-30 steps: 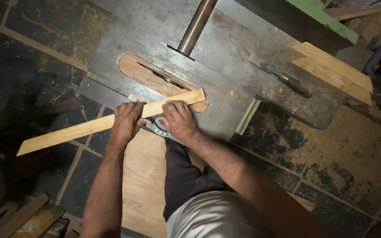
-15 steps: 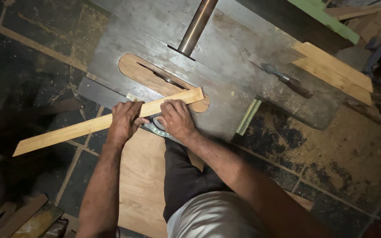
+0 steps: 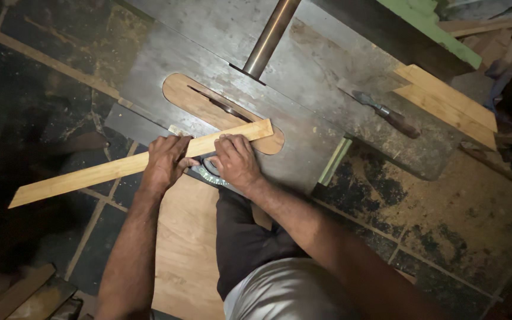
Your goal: The person holds a wooden board against a miter gauge and moves it along a table saw surface, repeatedly positioning different wooden pieces around the saw and a metal guide.
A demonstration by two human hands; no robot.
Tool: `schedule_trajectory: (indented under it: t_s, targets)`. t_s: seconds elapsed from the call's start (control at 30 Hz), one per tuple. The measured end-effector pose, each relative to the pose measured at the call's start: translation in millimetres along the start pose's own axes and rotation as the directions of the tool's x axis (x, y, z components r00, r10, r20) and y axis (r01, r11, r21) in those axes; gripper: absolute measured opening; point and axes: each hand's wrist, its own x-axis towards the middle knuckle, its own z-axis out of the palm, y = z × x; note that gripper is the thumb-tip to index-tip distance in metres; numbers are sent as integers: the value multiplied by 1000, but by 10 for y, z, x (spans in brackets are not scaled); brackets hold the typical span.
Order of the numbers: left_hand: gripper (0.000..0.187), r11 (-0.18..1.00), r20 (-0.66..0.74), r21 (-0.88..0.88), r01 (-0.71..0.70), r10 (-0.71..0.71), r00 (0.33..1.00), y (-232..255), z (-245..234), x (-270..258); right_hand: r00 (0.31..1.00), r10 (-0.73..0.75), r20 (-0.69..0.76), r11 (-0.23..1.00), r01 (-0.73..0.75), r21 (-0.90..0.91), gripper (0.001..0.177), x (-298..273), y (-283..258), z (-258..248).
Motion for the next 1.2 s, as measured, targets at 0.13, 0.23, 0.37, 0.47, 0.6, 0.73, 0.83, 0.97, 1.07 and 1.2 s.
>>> schedule_trajectory:
  t_s: [0.13, 0.23, 0.37, 0.47, 0.6, 0.73, 0.83, 0.97, 1.07, 1.2]
  targets:
    - [66, 999, -15, -26, -32, 32, 999, -27, -35, -7, 1000, 4, 14, 1000, -4, -3, 48, 16, -17, 16]
    - [70, 999, -16, -1, -32, 32, 999, -55, -32, 11, 1000, 0, 19, 1000, 0, -8, 48, 42, -18, 14]
    - [69, 1000, 0, -3, -26, 26, 1000, -101, -28, 18, 1000, 9, 27, 1000, -9, 0, 48, 67, -31, 19]
    - [68, 999, 6, 18, -27, 27, 1000, -133, -31, 46, 1000, 8, 15, 1000, -8, 12, 48, 90, -37, 32]
    - [68, 1000, 44, 6, 18, -18, 999, -150, -53, 36, 1000, 7, 17, 1000, -7, 20, 44, 113, -54, 41]
    - [68, 1000, 14, 3, 5, -5, 1000, -173, -56, 45, 1000, 7, 13, 1000, -7, 22, 45, 143, -73, 39]
    - [67, 1000, 29, 17, -12, 12, 1000, -222, -66, 61, 1000, 0, 5, 1000, 0, 13, 45, 165, -85, 47]
    - [68, 1000, 17, 0, -20, 20, 1000, -257, -74, 61, 1000, -5, 0, 1000, 5, 1, 44, 194, -105, 58]
    - [68, 1000, 26, -2, -13, 13, 1000, -273, -79, 63, 1000, -7, 5, 1000, 7, -4, 45, 209, -106, 68]
    - [68, 1000, -2, -15, -27, 27, 1000, -289, -109, 61, 1000, -4, 22, 1000, 4, -2, 46, 234, -117, 84]
